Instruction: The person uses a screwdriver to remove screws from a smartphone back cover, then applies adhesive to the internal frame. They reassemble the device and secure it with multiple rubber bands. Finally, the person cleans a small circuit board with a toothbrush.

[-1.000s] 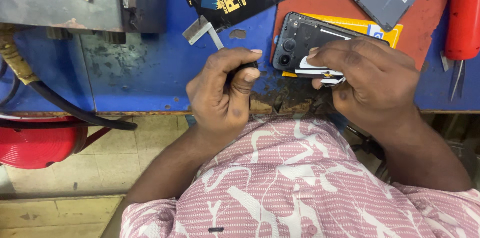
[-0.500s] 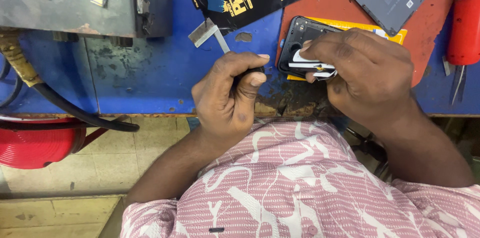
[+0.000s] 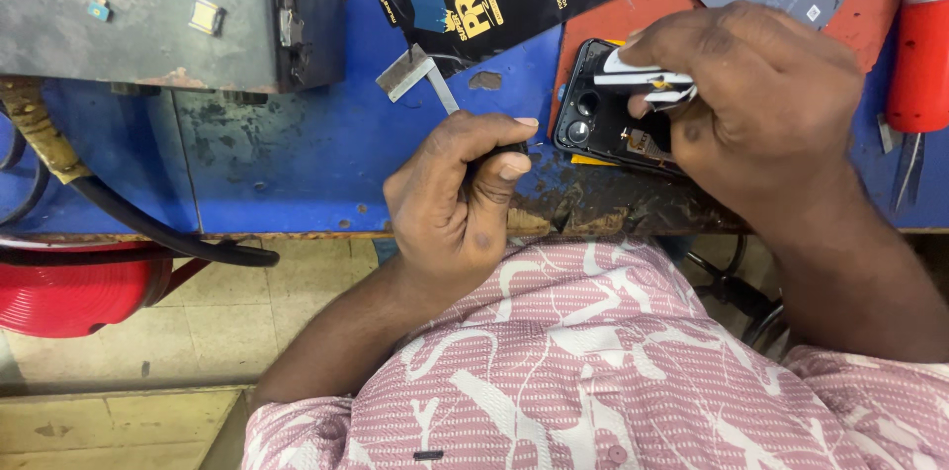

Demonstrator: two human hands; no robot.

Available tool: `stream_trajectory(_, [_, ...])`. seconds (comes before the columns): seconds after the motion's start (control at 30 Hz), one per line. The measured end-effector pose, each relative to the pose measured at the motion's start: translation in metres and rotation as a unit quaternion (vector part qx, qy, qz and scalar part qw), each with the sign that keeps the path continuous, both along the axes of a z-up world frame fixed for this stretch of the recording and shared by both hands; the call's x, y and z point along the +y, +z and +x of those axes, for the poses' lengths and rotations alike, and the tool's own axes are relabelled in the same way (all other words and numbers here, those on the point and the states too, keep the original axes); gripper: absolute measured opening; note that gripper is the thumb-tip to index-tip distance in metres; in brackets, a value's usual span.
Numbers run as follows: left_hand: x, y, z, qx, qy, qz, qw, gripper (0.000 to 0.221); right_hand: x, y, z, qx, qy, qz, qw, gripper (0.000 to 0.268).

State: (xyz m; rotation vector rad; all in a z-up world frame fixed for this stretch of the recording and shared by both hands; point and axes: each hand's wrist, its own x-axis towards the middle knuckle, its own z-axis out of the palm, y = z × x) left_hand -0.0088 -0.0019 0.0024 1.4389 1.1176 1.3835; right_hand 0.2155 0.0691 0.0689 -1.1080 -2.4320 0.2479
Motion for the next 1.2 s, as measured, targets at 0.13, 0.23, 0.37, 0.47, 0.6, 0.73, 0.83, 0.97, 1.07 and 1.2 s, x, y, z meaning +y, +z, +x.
stream_trajectory(0.13, [0.001, 0.001, -0.001, 0.003, -0.002, 0.008, 1.0, 0.013, 0.007, -0.002, 0.004, 0.011, 0.012, -0.002, 1.0, 0.031])
stream_trajectory(0.23, [0.002, 0.001, -0.001, -0.001, -0.005, 0.01, 1.0, 0.013, 0.01, -0.002, 0.005, 0.021, 0.02, -0.011, 1.0, 0.038])
stream_trajectory(0.37, [0.002, 0.003, -0.001, -0.002, -0.005, 0.005, 1.0, 0.013, 0.012, -0.001, 0.004, 0.031, 0.012, -0.03, 0.999, 0.039])
stream_trajectory(0.47, [0.002, 0.004, -0.001, 0.001, -0.006, -0.001, 1.0, 0.012, 0.014, -0.001, 0.004, 0.024, 0.012, -0.02, 0.999, 0.032])
stream_trajectory(0.6, [0.004, 0.006, -0.001, 0.011, -0.001, 0.003, 1.0, 0.011, 0.014, 0.0, 0.011, 0.016, 0.011, -0.012, 1.0, 0.027])
stream_trajectory(0.73, [0.005, 0.008, 0.0, 0.016, 0.011, 0.015, 1.0, 0.01, 0.003, 0.001, 0.033, -0.009, -0.037, -0.019, 0.999, 0.029])
stream_trajectory(0.83, [0.004, 0.01, 0.0, 0.01, 0.018, 0.014, 1.0, 0.011, -0.014, -0.009, 0.063, 0.114, -0.103, -0.126, 0.98, 0.028])
stream_trajectory(0.97, [0.004, 0.01, 0.002, -0.067, -0.013, -0.019, 0.997, 0.008, -0.04, -0.033, 0.085, 0.451, -0.13, -0.276, 0.839, 0.027])
stream_trajectory(1.07, [0.006, 0.012, 0.005, -0.152, -0.049, -0.077, 0.984, 0.013, -0.058, -0.039, 0.08, 0.609, -0.101, -0.348, 0.705, 0.03])
stream_trajectory(1.2, [0.009, 0.022, 0.018, -0.132, -0.078, -0.064, 0.986, 0.017, -0.072, -0.045, 0.058, 0.678, -0.067, -0.427, 0.595, 0.03])
